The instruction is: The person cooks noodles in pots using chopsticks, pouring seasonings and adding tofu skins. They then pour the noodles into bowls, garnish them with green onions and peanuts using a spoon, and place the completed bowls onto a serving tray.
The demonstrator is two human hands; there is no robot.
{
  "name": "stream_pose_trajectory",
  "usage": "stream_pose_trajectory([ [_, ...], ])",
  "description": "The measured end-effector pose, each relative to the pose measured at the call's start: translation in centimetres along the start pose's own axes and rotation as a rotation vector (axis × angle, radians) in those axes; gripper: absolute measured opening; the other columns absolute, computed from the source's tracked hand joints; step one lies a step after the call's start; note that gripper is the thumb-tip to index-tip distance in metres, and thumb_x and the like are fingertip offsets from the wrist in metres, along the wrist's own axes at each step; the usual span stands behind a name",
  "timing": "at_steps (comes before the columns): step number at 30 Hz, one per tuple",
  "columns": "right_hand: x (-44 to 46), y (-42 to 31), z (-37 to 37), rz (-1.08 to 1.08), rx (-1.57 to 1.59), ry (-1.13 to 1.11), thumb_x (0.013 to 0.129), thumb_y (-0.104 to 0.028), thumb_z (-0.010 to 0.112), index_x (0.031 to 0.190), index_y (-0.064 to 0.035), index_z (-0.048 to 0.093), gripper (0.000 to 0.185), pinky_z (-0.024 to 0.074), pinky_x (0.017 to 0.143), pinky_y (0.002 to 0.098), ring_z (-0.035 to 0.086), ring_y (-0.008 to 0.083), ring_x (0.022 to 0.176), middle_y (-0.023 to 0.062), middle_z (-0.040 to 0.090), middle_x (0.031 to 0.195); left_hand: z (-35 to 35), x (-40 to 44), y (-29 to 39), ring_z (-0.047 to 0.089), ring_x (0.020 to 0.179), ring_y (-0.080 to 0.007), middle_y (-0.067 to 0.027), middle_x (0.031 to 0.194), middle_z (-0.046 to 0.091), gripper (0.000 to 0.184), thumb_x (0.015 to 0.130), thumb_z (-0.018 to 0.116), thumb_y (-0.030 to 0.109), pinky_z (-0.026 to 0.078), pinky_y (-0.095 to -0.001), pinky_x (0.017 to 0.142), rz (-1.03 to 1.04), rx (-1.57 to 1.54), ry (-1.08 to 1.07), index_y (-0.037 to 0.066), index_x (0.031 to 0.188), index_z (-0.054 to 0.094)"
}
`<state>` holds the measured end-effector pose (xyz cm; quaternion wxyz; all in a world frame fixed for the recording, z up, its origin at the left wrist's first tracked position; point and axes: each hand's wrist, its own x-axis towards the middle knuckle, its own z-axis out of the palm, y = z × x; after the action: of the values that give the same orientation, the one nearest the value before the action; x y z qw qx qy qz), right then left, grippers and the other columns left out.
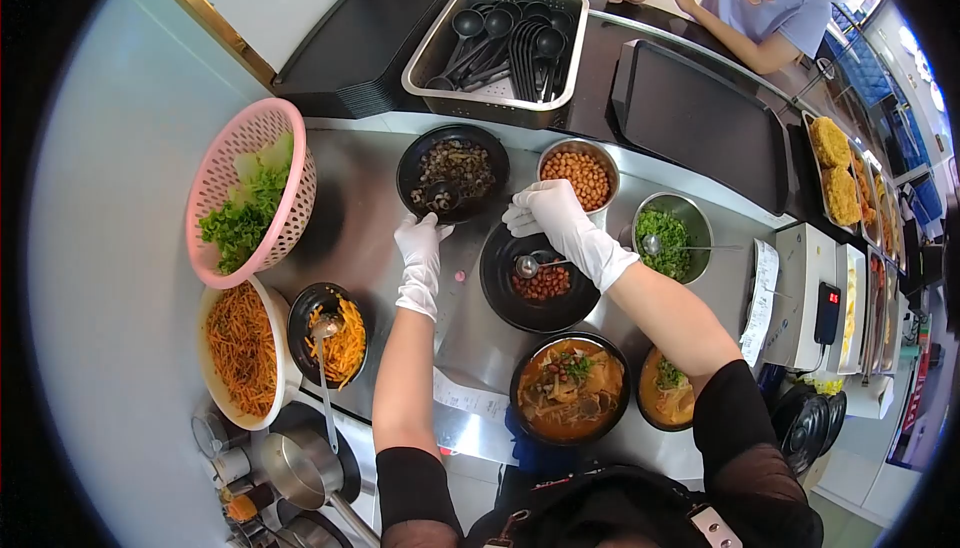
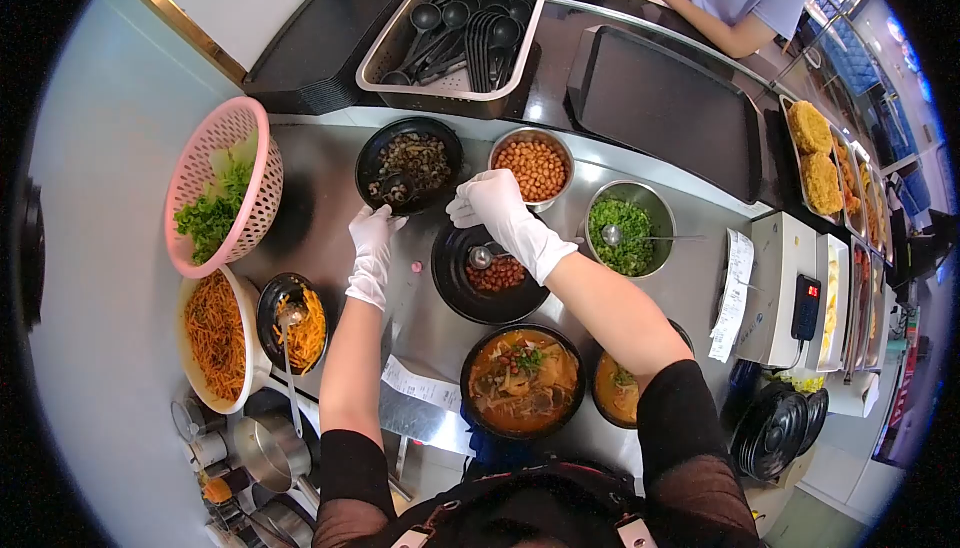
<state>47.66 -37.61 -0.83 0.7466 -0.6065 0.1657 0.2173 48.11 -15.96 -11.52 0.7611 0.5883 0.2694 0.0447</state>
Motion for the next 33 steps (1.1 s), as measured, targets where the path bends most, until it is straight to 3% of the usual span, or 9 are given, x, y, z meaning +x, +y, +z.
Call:
stream_pose_trajectory([
  [5,-0.3,-0.2,-0.8,-0.031,-0.026,0.025,0.088,-0.002,0.051,0.088,0.0107,0.059,0.015,0.0577,0.057,0.0338,0.067,0.0272,0.063,0.0224,0.067,0.077,-0.6,0.2,-1.3,0.066,0.076,-0.0253,-0.0156,0.102,0.062,0.03,0.089,0.05,-0.005,0.059,-0.0336,0.062,-0.051,-0.061,-0.025,-0.005,0.118,0.053],
  [7,-0.1,0.0,-1.1,-0.091,-0.119,0.035,0.089,-0.004,0.051,0.09,0.0098,0.06,0.016,0.0565,0.055,0.0311,0.067,0.0238,0.062,0.0187,0.067,0.076,-0.4,0.0,-1.3,0.065,0.068,-0.0231,-0.0161,0.095,0.061,0.022,0.087,0.052,-0.007,0.06,-0.0327,0.059,-0.012,-0.12,0.011,-0.013,0.108,0.053],
  [11,0.3,1.1,-0.9,-0.224,-0.299,0.099,0.088,-0.008,0.055,0.092,0.0062,0.062,0.016,0.0551,0.059,0.0335,0.067,0.0275,0.064,0.0185,0.067,0.073,-0.3,-0.3,-0.9,0.064,0.066,-0.0227,-0.0159,0.094,0.062,0.021,0.087,0.052,-0.007,0.059,-0.0323,0.058,-0.018,-0.093,0.021,-0.013,0.107,0.053],
  [14,1.2,2.4,-1.1,-0.655,-0.851,0.187,0.082,-0.015,0.062,0.091,0.0003,0.065,0.018,0.0512,0.072,0.0425,0.063,0.0402,0.077,0.0245,0.063,0.075,0.2,-0.4,-0.6,0.064,0.065,-0.0223,-0.0156,0.092,0.062,0.022,0.086,0.052,-0.007,0.059,-0.0311,0.057,-0.013,-0.058,0.053,-0.012,0.107,0.054],
  [16,0.8,2.6,-0.5,-0.657,-0.877,0.184,0.082,-0.015,0.061,0.09,0.0006,0.065,0.018,0.0513,0.071,0.0429,0.063,0.0402,0.077,0.0244,0.063,0.076,0.6,-0.3,-0.4,0.063,0.063,-0.0214,-0.01,0.085,0.062,0.012,0.086,0.051,-0.007,0.057,-0.0335,0.055,0.038,-0.044,0.047,-0.004,0.096,0.057],
  [19,0.7,2.8,-0.5,-0.638,-0.884,0.181,0.082,-0.016,0.062,0.089,0.0008,0.066,0.019,0.051,0.072,0.0439,0.063,0.0411,0.078,0.0247,0.063,0.076,0.8,0.0,-0.2,0.063,0.063,-0.0205,-0.0101,0.086,0.063,0.017,0.085,0.051,-0.007,0.056,-0.0323,0.053,0.05,-0.058,0.038,-0.005,0.101,0.059],
  [27,-1.1,0.2,0.5,-0.252,-0.465,0.001,0.086,-0.006,0.056,0.083,0.0066,0.063,0.015,0.049,0.052,0.028,0.063,0.0147,0.055,0.0113,0.065,0.064,1.0,-0.3,0.6,0.064,0.062,-0.0195,-0.0132,0.091,0.065,0.028,0.086,0.052,-0.007,0.056,-0.0295,0.051,0.067,0.031,0.039,-0.008,0.113,0.056],
  [31,-1.1,-0.5,0.5,-0.237,-0.543,-0.025,0.087,-0.006,0.056,0.084,0.0074,0.062,0.015,0.0502,0.051,0.0282,0.064,0.0171,0.056,0.0129,0.066,0.066,0.9,-0.2,0.8,0.064,0.06,-0.0189,-0.0138,0.089,0.065,0.03,0.085,0.05,-0.007,0.056,-0.0278,0.05,0.053,0.036,0.046,-0.008,0.114,0.056],
  [33,-0.7,-0.3,0.1,-0.176,-0.371,-0.027,0.087,-0.004,0.054,0.087,0.0092,0.061,0.015,0.0526,0.051,0.0283,0.065,0.0183,0.058,0.014,0.066,0.067,0.9,-0.2,0.9,0.063,0.06,-0.0185,-0.0134,0.089,0.065,0.03,0.085,0.05,-0.007,0.055,-0.0278,0.05,0.06,0.045,0.045,-0.008,0.114,0.056],
])
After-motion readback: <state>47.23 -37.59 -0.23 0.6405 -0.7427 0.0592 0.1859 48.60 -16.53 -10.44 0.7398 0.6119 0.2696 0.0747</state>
